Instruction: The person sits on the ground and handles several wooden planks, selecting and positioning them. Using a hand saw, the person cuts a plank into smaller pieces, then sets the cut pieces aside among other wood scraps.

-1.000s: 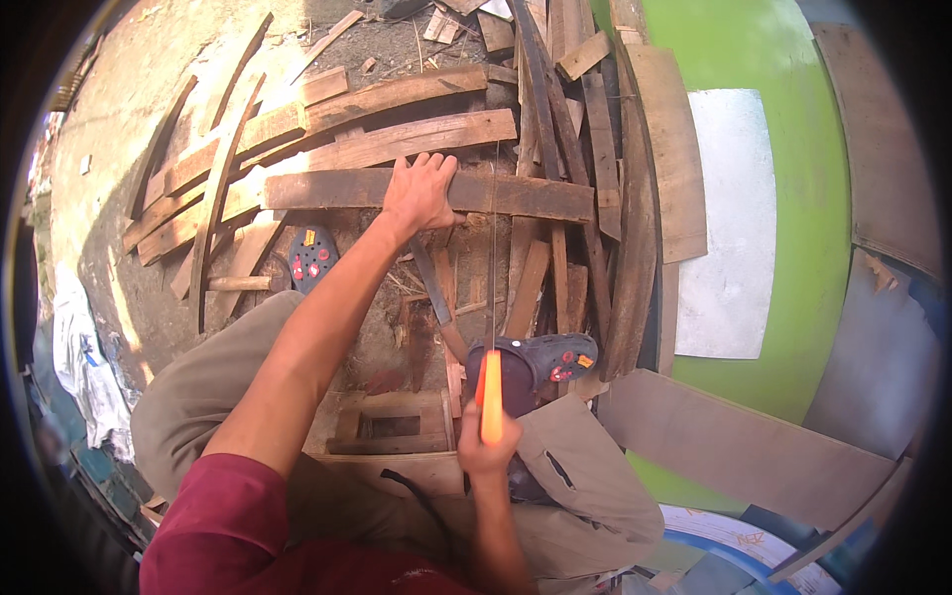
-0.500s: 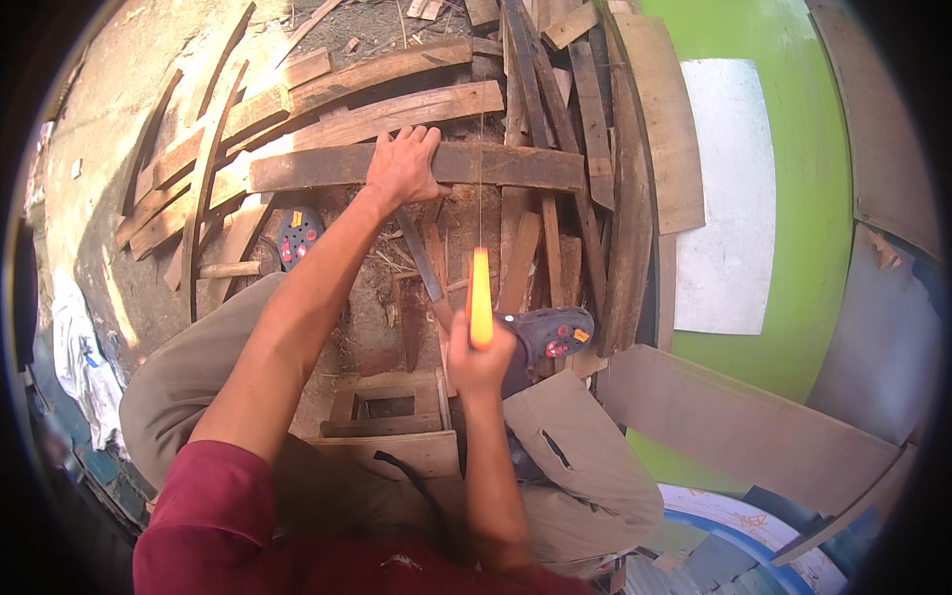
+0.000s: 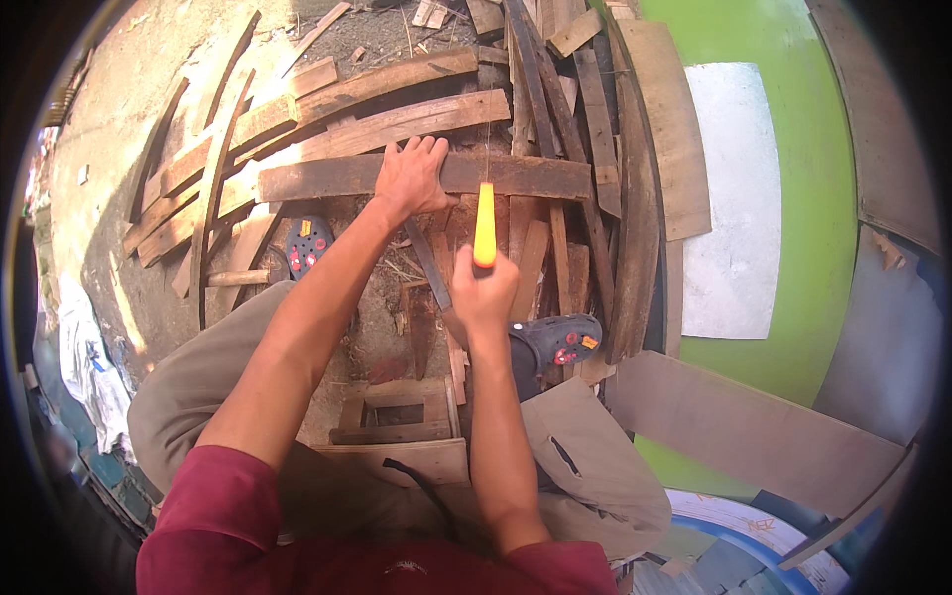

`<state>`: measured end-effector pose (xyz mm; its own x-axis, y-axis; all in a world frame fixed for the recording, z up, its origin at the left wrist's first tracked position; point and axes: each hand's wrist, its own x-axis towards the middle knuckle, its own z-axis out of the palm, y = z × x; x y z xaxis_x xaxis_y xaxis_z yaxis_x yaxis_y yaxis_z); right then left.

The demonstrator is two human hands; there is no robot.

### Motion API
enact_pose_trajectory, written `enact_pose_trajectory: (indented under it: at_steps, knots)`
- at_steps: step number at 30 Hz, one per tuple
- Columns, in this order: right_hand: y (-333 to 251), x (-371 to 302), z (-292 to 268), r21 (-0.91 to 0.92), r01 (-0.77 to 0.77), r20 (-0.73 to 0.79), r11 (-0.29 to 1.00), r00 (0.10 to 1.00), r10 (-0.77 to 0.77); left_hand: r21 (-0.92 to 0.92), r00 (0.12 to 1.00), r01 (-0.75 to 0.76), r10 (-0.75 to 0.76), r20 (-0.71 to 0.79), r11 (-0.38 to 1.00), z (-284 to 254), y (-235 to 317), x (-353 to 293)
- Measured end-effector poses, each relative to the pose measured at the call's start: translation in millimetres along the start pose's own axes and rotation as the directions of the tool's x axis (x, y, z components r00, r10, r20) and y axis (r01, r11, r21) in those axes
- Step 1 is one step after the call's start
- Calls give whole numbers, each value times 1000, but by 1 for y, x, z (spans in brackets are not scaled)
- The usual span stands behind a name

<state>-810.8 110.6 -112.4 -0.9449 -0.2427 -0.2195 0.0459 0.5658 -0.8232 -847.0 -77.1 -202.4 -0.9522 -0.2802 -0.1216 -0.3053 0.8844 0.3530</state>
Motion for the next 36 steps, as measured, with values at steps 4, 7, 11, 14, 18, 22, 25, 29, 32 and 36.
enact_pose_trajectory:
  at_steps: [4,7,11,14,18,22,25,29,32,36]
  knots:
    - [-1,8,3,63,-25,-38,998,999,27,24,1000,1,-1,-18,1000,8,-2,-10]
    - [-2,-53,-28,28,222,-45,975,974,-221,52,999,24,-22,-28,998,9,-4,-10]
    - [-2,-145,-93,-28,256,-35,966,966,-257,64,996,22,-17,-88,998,15,-2,-14]
    - [13,-163,-124,-144,269,9,952,963,-270,34,996,-10,13,-88,999,12,-1,-16]
    - [28,-162,-132,-164,190,7,968,981,-191,-139,987,-59,37,-156,989,17,-14,-16]
    - [38,-155,-115,-6,165,-68,986,984,-165,-252,993,-90,106,51,964,0,-28,-1]
    - [35,-153,-113,-22,232,-80,972,969,-233,-209,987,-154,139,-82,966,-12,-16,-6]
    - [35,-157,-111,-34,260,-60,965,963,-261,-210,976,-179,148,-157,961,-15,-12,-6]
    - [35,-157,-112,-39,235,-29,971,971,-236,-173,972,-198,170,-165,965,-18,-9,0]
    - [40,-156,-110,-47,288,-46,957,956,-290,-155,967,-201,171,-188,967,-33,-1,7]
